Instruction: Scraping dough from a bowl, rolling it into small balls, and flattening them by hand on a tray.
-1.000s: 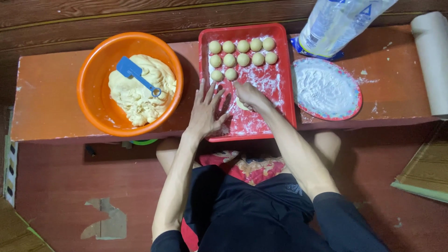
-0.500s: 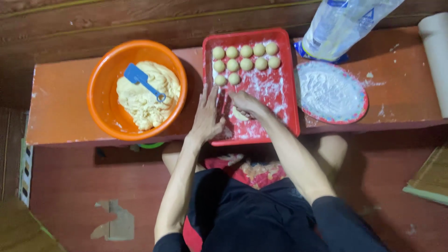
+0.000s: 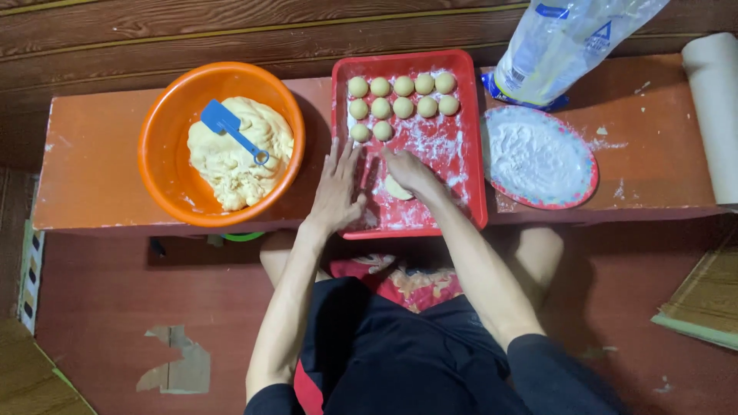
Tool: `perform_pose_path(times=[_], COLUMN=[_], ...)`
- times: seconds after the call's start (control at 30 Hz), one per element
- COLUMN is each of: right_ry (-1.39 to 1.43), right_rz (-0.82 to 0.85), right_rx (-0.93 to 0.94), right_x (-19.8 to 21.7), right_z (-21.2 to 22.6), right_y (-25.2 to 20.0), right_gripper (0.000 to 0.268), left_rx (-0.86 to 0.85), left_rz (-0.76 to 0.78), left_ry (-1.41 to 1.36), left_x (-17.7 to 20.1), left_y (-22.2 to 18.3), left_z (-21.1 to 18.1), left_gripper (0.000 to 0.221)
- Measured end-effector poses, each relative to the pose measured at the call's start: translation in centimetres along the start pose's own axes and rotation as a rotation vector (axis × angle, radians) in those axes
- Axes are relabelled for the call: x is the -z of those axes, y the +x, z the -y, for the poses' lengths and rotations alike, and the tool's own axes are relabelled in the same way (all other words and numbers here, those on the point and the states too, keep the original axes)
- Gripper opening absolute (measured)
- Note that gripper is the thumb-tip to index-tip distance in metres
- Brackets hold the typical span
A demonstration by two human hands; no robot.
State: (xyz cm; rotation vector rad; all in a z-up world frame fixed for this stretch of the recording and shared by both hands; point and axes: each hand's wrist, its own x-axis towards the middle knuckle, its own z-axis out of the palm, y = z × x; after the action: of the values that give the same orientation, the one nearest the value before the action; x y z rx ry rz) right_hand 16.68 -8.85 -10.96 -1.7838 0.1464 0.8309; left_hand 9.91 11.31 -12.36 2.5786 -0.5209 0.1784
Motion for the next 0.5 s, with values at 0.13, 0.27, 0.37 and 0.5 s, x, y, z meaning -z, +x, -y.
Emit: perform_pose_path(times=[0.13, 0.27, 0.37, 0.5], right_ry=[-0.052, 0.302, 0.561, 0.713], right_rz=[-0.010, 0.114, 0.183, 0.025], right_rx=[0.012, -0.016, 0.057, 0.129], right_x=[1.2, 2.0, 3.1, 5.2], right_z=[-1.7, -0.2, -1.2, -2.4], right_y=[0.4, -1.9, -1.5, -2.5], right_gripper=[0.058, 0.057, 0.053, 0.037], left_rx=[-0.006, 0.029, -0.133, -0.155], left_rz=[0.024, 0.172, 0.254, 0.373], left_ry=[0.030, 0.382, 0.218, 0.229], left_x=[-0.6, 0.8, 1.5, -2.2], left_y=[-0.6, 0.3, 1.1, 0.6], left_z=[0.0, -2.8, -7.6, -7.4], left_gripper=[0.095, 0.086, 0.078, 0.086])
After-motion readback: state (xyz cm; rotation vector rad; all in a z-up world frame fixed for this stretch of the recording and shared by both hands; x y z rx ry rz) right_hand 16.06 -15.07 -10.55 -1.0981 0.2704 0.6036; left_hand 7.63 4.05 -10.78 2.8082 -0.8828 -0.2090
